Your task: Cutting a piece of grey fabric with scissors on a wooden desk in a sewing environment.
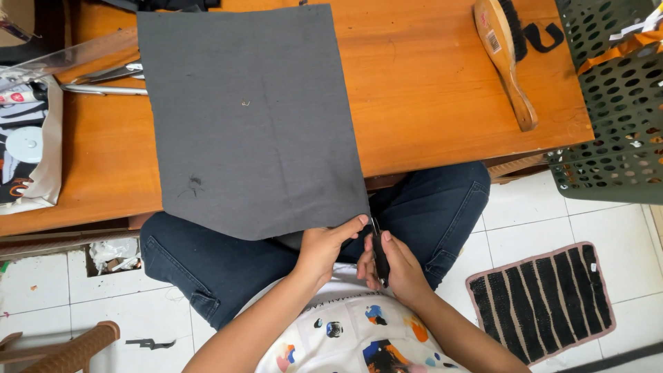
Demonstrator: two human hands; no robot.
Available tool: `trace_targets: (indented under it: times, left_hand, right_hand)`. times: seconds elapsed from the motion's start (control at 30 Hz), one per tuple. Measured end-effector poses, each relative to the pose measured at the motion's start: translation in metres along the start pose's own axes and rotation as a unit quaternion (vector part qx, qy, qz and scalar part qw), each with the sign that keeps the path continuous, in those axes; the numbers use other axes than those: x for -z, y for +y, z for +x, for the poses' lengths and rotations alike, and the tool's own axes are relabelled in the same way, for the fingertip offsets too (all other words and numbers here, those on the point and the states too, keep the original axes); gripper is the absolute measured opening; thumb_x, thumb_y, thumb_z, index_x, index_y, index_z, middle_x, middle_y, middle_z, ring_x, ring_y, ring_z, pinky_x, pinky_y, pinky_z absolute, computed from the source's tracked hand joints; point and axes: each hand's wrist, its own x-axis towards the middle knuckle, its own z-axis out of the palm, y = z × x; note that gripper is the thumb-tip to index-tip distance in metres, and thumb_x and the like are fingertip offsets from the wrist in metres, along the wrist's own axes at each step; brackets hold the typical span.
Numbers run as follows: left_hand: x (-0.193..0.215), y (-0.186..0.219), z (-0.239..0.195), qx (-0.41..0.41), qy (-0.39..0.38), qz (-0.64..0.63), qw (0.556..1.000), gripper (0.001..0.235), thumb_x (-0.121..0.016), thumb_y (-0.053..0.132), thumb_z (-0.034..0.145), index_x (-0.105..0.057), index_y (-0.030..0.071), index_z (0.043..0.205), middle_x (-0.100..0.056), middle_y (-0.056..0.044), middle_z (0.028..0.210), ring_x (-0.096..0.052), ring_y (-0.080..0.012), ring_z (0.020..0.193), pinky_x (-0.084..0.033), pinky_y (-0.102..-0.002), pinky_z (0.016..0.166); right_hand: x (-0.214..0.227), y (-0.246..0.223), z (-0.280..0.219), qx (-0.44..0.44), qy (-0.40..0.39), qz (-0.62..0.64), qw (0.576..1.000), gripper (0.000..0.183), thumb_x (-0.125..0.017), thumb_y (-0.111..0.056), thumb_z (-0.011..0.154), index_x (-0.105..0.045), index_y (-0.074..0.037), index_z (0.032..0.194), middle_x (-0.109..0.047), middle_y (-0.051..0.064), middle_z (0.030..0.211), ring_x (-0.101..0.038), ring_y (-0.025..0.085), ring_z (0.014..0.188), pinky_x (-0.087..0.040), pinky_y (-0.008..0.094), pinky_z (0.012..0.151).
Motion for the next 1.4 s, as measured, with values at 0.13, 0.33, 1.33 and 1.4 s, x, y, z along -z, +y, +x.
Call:
trace_targets:
  times: [0.13,0.33,1.33,1.4]
  left_hand:
    - [-0.004,0.005,-0.008,-0.016,0.008,-0.003,1.0,0.032,-0.079,0.016,0.061,-0.065,-0.003,0.082,-0.065,-0.016,0.072,-0.062,-0.0189,0.062,-0.049,-0.03,0.064]
    - [-0.006,-0.007,-0.006,-0.025,0.019,-0.016,0.999,0.03,-0.077,0.014,0.063,-0.064,-0.005,0.083,-0.067,-0.016,0.075,-0.064,-0.0183,0.066,-0.05,-0.027,0.064]
    - [-0.014,-0.006,-0.011,-0.014,0.069,-0.019,0.997,0.032,-0.078,0.017,0.061,-0.066,-0.007,0.077,-0.067,-0.018,0.073,-0.065,-0.0201,0.07,-0.047,-0.031,0.075]
    - [-0.014,-0.004,-0.013,-0.008,0.072,-0.009,0.997,0.032,-0.078,0.018,0.061,-0.066,-0.008,0.075,-0.067,-0.018,0.071,-0.064,-0.0187,0.071,-0.046,-0.031,0.075]
  right_hand:
    - [-0.002,0.001,-0.003,0.006,-0.011,-0.005,1.0,0.042,-0.02,-0.032,0.093,-0.044,0.001,0.082,-0.054,0.021,0.048,-0.049,0.021,0.029,-0.035,0.025,0.027]
    - [0.0,0.008,0.001,0.046,-0.015,-0.017,0.999,0.039,-0.021,-0.03,0.093,-0.043,0.0,0.082,-0.055,0.022,0.047,-0.049,0.021,0.028,-0.035,0.025,0.026]
    - [-0.002,0.012,0.007,0.115,-0.018,-0.035,0.993,0.04,-0.016,-0.024,0.094,-0.042,-0.002,0.074,-0.044,0.011,0.036,-0.04,0.015,0.021,-0.033,0.021,0.021]
    - [-0.002,0.011,0.007,0.115,-0.02,-0.027,0.993,0.039,-0.017,-0.024,0.094,-0.042,-0.002,0.074,-0.044,0.011,0.036,-0.04,0.016,0.021,-0.033,0.021,0.021]
